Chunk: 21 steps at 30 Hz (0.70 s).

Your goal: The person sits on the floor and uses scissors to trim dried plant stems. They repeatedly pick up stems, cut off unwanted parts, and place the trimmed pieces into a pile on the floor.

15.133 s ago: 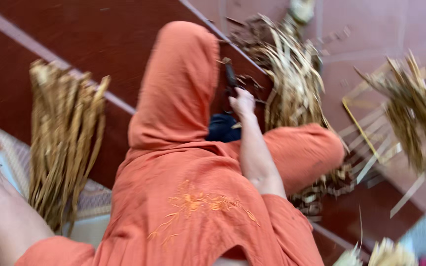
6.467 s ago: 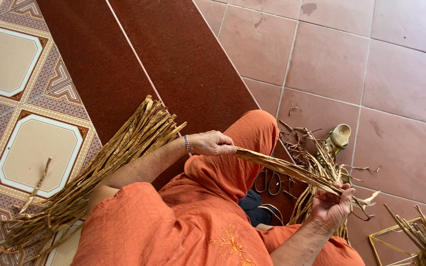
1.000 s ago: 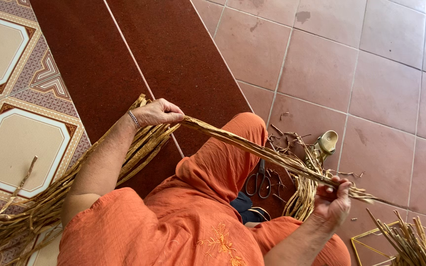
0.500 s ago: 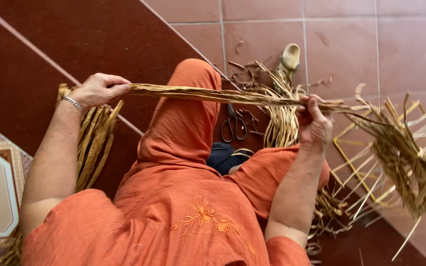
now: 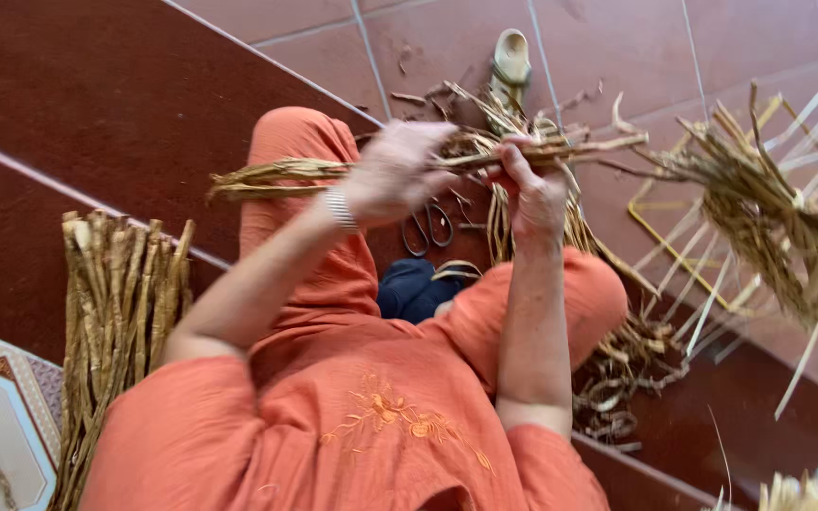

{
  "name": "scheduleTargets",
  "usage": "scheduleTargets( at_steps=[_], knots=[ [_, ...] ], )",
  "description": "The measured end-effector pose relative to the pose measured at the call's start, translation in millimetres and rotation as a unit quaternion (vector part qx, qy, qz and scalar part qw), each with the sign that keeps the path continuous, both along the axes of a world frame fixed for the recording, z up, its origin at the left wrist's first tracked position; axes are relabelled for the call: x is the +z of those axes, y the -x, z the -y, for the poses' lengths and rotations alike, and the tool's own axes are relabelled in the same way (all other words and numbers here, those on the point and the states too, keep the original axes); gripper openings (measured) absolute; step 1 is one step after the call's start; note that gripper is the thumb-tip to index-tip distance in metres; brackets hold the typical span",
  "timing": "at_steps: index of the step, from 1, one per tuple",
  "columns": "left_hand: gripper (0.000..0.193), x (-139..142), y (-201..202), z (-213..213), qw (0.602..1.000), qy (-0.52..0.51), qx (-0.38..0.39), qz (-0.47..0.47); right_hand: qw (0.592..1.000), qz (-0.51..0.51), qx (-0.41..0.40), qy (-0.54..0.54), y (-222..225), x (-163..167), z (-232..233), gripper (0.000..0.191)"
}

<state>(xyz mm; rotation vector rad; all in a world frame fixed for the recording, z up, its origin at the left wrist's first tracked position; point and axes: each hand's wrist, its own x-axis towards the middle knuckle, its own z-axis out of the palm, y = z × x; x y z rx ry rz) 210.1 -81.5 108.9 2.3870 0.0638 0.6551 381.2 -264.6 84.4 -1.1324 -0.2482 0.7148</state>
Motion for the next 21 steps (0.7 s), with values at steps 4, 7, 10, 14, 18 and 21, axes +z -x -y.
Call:
scheduleTargets(
  at_steps=[4,7,10,14,18,21],
  knots=[
    [0.041,-16.5,-59.1,17.4,0.963,0.081,0.025,-0.257,0.999,-0.030,-0.028,-0.012,-17.5,-16.2,-22.4,0.021],
    [0.031,-44.0,-77.7,-1.6,0.959,0.176,0.063,-0.215,0.991,-0.084,-0.004,-0.101,-35.9,-45.3,-29.6,0.028],
    [0.030,-73.5,-90.4,-39.5,0.943,0.261,0.110,-0.177,0.994,-0.079,0.067,-0.024,-43.9,-95.3,-44.6,0.028],
    [0.031,-79.4,-101.6,-75.9,0.787,0.583,0.142,-0.144,0.867,0.298,0.124,0.380,-1.8,-160.8,-67.9,0.040],
    [0.033,-70.3,-108.7,-82.7,0.779,0.568,0.193,-0.182,0.676,0.424,0.226,0.559,11.7,-170.7,-64.4,0.057],
    [0.037,-64.9,-112.5,-85.4,0.743,0.607,0.199,-0.198,0.639,0.409,0.275,0.590,3.6,-160.2,-76.8,0.061]
  ],
)
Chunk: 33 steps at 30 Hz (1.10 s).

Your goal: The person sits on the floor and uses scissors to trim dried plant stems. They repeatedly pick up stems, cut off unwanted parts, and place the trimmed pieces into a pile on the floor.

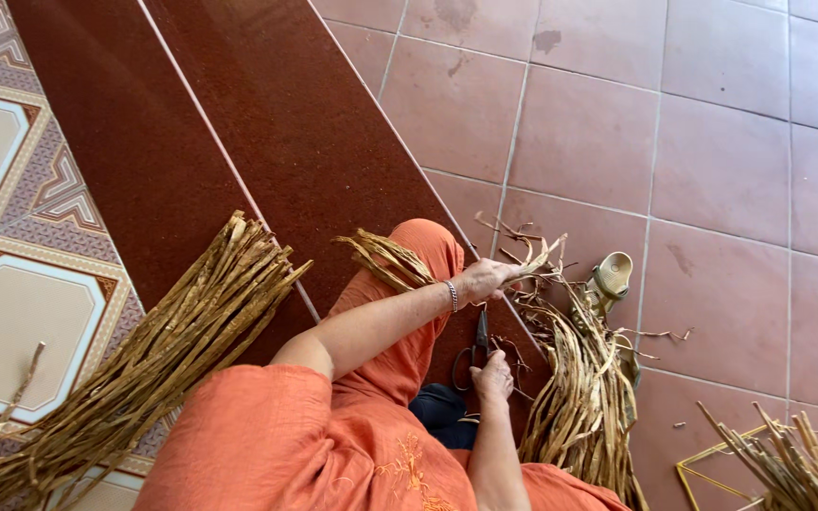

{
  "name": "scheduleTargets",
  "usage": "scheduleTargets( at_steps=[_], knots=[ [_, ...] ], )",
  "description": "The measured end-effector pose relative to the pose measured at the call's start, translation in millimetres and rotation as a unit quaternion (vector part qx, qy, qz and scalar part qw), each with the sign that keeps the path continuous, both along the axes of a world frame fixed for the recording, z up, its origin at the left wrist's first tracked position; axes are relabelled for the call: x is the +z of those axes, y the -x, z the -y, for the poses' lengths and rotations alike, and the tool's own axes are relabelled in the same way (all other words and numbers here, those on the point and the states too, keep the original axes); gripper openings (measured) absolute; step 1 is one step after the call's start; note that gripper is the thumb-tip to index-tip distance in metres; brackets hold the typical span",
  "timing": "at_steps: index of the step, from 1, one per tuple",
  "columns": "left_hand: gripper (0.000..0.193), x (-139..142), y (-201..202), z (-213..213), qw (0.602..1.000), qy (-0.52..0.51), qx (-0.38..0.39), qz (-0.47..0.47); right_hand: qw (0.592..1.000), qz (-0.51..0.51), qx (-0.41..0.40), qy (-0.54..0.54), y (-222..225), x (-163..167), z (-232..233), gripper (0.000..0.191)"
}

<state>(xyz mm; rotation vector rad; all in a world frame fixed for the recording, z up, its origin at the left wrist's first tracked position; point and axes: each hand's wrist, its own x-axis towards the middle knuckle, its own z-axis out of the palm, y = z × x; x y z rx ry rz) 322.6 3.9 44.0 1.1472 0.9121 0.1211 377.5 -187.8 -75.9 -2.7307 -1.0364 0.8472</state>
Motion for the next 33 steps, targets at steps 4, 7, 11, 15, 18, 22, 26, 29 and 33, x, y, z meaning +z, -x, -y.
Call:
scheduleTargets(
  at_steps=[4,7,11,15,18,22,26,29,33],
  knots=[
    [0.035,-12.5,-8.6,-9.4,0.998,-0.033,0.010,0.058,0.999,-0.012,0.012,0.045,-0.7,9.0,-19.1,0.062],
    [0.031,-24.8,-11.0,-11.3,0.997,-0.066,0.000,0.045,0.998,0.002,0.023,0.054,4.0,12.0,-25.5,0.061],
    [0.026,-29.2,0.9,-11.5,0.997,-0.066,-0.032,0.029,0.998,-0.048,-0.020,0.046,5.9,14.9,-22.4,0.062],
    [0.020,-30.1,15.7,-9.5,0.999,0.008,-0.013,0.049,0.979,-0.153,-0.125,-0.045,3.5,12.8,-14.8,0.054],
    [0.023,-36.1,23.1,-2.4,0.997,0.017,-0.002,0.078,0.915,-0.264,-0.261,-0.159,3.0,18.1,-6.0,0.048],
    [0.019,-43.5,43.6,13.7,0.994,-0.023,-0.018,0.110,0.746,-0.460,-0.373,-0.305,6.3,39.9,32.2,0.034],
    [0.014,-40.7,71.1,29.0,0.988,0.042,-0.032,0.143,0.611,-0.516,-0.343,-0.493,47.2,74.4,68.6,0.038],
    [0.013,-33.9,81.2,43.5,0.983,0.058,-0.054,0.164,0.601,-0.502,-0.323,-0.532,80.0,87.5,96.9,0.048],
    [0.013,-29.6,78.9,71.9,0.982,0.046,-0.086,0.161,0.673,-0.450,-0.253,-0.529,99.2,77.9,129.1,0.070]
  ],
)
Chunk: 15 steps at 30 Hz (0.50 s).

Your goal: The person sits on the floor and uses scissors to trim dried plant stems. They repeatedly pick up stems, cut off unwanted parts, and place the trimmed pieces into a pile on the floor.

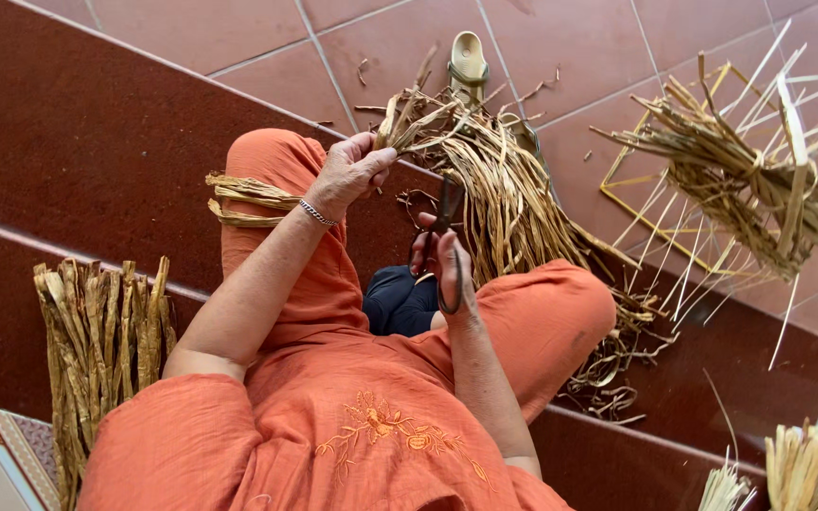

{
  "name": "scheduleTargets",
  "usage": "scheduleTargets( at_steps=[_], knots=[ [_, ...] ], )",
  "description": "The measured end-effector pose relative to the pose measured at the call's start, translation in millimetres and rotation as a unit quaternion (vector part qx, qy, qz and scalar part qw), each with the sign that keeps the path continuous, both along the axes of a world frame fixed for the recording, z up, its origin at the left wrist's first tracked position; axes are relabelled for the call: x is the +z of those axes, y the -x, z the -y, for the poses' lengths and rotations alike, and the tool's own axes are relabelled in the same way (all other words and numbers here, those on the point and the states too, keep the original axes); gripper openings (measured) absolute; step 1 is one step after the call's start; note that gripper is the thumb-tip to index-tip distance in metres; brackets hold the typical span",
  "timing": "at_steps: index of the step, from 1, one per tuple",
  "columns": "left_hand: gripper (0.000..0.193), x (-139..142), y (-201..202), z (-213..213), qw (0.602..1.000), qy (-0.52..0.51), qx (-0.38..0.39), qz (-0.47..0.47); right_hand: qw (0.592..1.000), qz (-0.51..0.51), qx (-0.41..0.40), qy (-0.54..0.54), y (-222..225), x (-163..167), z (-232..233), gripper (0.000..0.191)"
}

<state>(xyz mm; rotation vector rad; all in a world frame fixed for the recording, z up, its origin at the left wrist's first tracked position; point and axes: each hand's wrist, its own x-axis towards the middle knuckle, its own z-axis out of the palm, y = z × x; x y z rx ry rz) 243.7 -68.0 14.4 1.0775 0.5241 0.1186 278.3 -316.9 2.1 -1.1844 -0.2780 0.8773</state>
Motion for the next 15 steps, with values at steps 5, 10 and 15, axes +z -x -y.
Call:
scheduleTargets(
  at_steps=[5,10,15],
  knots=[
    [0.016,-3.3,-8.0,32.8,1.000,-0.014,-0.013,0.003,0.995,0.086,0.044,0.030,-2.7,-20.6,17.0,0.074],
    [0.016,-11.3,-13.8,47.9,0.998,0.055,-0.006,0.011,0.957,0.259,-0.006,0.132,-6.4,-19.7,27.1,0.068],
    [0.016,-20.3,-20.7,47.8,0.992,0.126,0.006,0.018,0.937,0.314,0.007,0.155,-13.7,-13.9,31.4,0.065]
  ],
)
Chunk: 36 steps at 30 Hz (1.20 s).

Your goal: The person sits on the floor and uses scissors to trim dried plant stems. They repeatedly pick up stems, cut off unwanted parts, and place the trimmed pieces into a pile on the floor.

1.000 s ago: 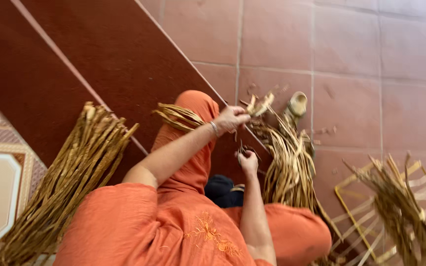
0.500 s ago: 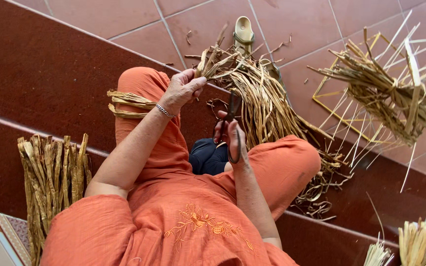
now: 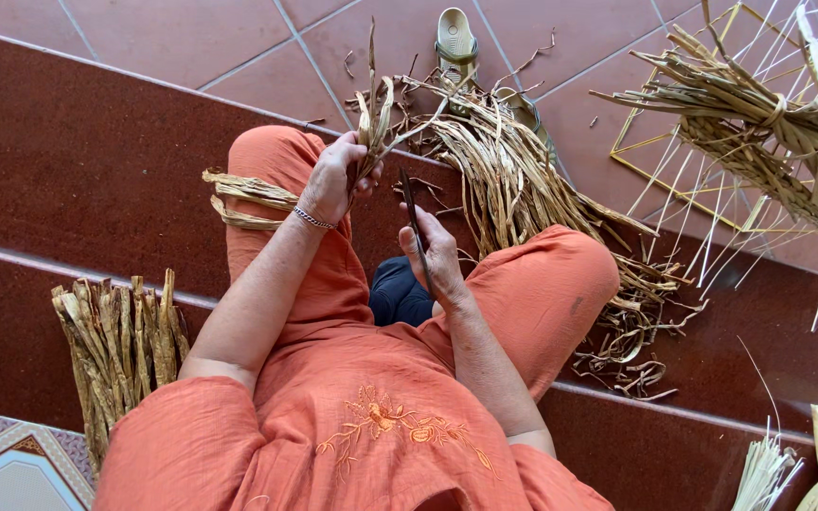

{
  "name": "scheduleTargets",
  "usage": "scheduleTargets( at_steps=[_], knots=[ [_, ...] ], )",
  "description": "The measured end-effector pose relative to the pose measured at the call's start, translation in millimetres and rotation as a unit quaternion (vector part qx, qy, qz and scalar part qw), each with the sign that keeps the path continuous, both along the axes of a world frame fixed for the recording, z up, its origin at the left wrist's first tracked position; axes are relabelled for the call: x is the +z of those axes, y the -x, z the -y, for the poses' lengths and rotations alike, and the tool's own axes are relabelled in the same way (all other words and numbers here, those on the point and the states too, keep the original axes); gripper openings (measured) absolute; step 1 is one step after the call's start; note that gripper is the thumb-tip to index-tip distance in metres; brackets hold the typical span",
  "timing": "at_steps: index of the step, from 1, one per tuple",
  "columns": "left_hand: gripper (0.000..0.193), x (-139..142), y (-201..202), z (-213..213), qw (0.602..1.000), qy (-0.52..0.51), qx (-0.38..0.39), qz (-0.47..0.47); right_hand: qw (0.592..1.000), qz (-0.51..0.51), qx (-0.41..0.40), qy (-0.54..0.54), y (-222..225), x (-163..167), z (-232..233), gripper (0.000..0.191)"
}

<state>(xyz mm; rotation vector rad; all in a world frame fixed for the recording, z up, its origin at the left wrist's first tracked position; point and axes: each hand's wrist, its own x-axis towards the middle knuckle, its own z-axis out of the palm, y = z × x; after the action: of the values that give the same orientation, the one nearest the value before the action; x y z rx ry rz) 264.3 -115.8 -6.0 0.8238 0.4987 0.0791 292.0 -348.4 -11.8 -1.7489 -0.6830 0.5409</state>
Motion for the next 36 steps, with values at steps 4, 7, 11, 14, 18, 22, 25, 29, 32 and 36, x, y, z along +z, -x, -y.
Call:
scheduleTargets(
  at_steps=[4,7,11,14,18,22,25,29,32,36],
  knots=[
    [0.019,-8.3,-1.1,-0.7,1.000,-0.023,-0.018,-0.009,0.998,-0.061,0.002,0.010,2.1,6.6,-3.8,0.067],
    [0.038,-14.9,-3.0,-1.0,0.999,-0.032,-0.026,0.005,0.999,0.028,-0.004,-0.014,4.4,16.4,-5.0,0.067],
    [0.084,-21.4,-6.6,-2.2,0.994,-0.105,-0.041,-0.001,0.997,0.075,0.026,-0.017,3.2,26.6,-7.9,0.064],
    [0.112,-22.2,-6.3,0.7,0.980,-0.185,-0.078,-0.002,0.996,0.081,0.010,0.024,3.3,25.4,-13.6,0.063],
    [0.129,-16.2,-2.0,9.3,0.959,-0.262,-0.108,0.006,0.992,0.128,0.002,0.006,1.2,16.5,-15.6,0.059],
    [0.131,-5.9,2.4,17.9,0.935,-0.335,-0.118,-0.006,0.998,0.035,-0.007,0.042,-3.5,7.3,-14.9,0.056],
    [0.130,0.2,5.4,21.4,0.928,-0.349,-0.128,-0.003,0.998,-0.052,-0.008,0.028,-2.4,2.5,-15.2,0.054],
    [0.129,4.1,6.2,19.7,0.930,-0.343,-0.135,0.004,0.990,-0.135,-0.007,-0.026,-0.1,-0.1,-12.1,0.052],
    [0.127,5.0,4.2,19.0,0.935,-0.337,-0.113,-0.011,0.998,-0.061,0.029,0.005,-0.6,0.0,-5.3,0.053],
    [0.126,5.9,2.3,22.2,0.927,-0.359,-0.107,-0.006,0.998,-0.019,0.053,0.005,-0.9,-1.9,-4.6,0.052]
  ],
)
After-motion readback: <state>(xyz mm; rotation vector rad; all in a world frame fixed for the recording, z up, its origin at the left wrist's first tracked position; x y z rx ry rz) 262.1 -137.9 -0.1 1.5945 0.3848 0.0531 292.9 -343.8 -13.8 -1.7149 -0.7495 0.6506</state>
